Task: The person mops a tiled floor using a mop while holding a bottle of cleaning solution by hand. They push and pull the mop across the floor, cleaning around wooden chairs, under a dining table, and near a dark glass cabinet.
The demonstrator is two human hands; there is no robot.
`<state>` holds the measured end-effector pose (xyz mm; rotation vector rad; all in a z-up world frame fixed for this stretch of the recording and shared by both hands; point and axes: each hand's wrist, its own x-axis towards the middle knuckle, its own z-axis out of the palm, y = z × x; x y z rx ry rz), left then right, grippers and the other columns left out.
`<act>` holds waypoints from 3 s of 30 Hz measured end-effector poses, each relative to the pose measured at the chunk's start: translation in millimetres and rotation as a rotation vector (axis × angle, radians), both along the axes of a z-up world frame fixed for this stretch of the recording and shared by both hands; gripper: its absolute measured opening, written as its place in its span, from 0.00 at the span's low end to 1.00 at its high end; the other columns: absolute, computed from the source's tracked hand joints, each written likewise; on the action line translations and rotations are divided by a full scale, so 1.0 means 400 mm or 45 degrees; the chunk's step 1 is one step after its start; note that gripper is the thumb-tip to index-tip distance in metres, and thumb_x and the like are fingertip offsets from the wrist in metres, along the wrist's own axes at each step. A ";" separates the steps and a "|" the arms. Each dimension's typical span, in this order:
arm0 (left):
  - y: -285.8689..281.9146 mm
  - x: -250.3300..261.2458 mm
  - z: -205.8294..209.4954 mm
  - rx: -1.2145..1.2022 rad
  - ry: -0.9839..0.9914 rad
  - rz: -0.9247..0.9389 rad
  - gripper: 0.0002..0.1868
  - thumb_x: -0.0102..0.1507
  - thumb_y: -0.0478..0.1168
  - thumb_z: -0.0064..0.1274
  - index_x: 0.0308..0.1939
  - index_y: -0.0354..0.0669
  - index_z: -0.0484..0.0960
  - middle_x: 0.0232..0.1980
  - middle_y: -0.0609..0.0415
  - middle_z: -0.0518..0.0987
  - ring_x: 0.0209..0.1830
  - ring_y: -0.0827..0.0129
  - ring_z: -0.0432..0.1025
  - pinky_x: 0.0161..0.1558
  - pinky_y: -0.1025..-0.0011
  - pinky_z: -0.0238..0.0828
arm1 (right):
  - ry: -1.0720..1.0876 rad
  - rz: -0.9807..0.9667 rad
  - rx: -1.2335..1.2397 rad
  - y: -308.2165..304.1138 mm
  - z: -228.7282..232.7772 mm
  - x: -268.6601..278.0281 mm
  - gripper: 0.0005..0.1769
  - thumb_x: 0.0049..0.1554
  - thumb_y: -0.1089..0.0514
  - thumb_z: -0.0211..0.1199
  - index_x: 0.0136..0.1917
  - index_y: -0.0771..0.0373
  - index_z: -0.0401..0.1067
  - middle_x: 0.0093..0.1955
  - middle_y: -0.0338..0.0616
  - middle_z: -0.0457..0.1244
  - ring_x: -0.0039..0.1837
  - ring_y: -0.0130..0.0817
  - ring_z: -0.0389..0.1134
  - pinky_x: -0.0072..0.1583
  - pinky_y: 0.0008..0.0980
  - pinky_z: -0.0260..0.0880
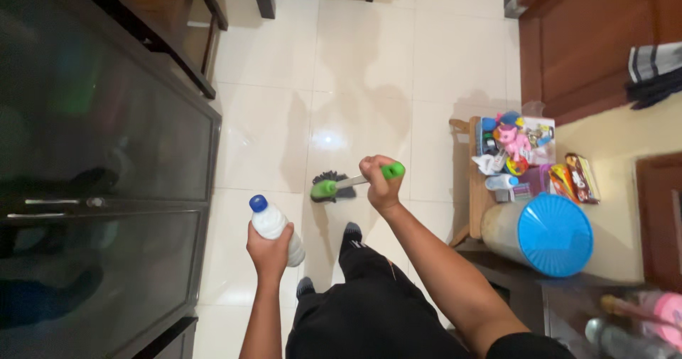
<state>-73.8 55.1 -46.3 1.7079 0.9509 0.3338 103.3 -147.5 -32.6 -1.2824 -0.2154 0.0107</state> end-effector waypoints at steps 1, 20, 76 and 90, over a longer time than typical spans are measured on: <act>-0.005 0.019 0.007 -0.013 -0.056 0.022 0.26 0.51 0.40 0.69 0.50 0.35 0.77 0.45 0.47 0.83 0.45 0.61 0.78 0.51 0.64 0.74 | -0.113 0.026 0.081 0.004 0.020 0.013 0.19 0.58 0.68 0.54 0.27 0.64 0.56 0.28 0.37 0.54 0.33 0.27 0.51 0.41 0.31 0.57; -0.061 0.059 -0.010 -0.051 -0.036 0.038 0.27 0.50 0.38 0.69 0.50 0.37 0.78 0.43 0.50 0.84 0.43 0.65 0.78 0.49 0.66 0.74 | -0.834 0.660 -0.921 -0.234 -0.357 -0.054 0.10 0.49 0.63 0.70 0.44 0.66 0.73 0.49 0.54 0.68 0.59 0.61 0.68 0.60 0.49 0.65; 0.023 -0.239 0.001 -0.050 0.073 -0.071 0.26 0.50 0.39 0.68 0.50 0.36 0.79 0.45 0.47 0.84 0.45 0.60 0.79 0.50 0.63 0.74 | -0.353 0.415 -1.404 -0.130 -0.254 -0.150 0.09 0.58 0.55 0.65 0.39 0.60 0.72 0.49 0.46 0.69 0.59 0.53 0.68 0.68 0.61 0.58; -0.065 -0.261 0.031 -0.086 -0.130 -0.229 0.27 0.50 0.38 0.69 0.51 0.36 0.77 0.44 0.49 0.84 0.44 0.65 0.78 0.50 0.66 0.74 | -0.208 -0.155 -0.662 -0.108 -0.243 -0.357 0.13 0.59 0.65 0.59 0.32 0.69 0.67 0.34 0.47 0.63 0.37 0.36 0.62 0.42 0.33 0.63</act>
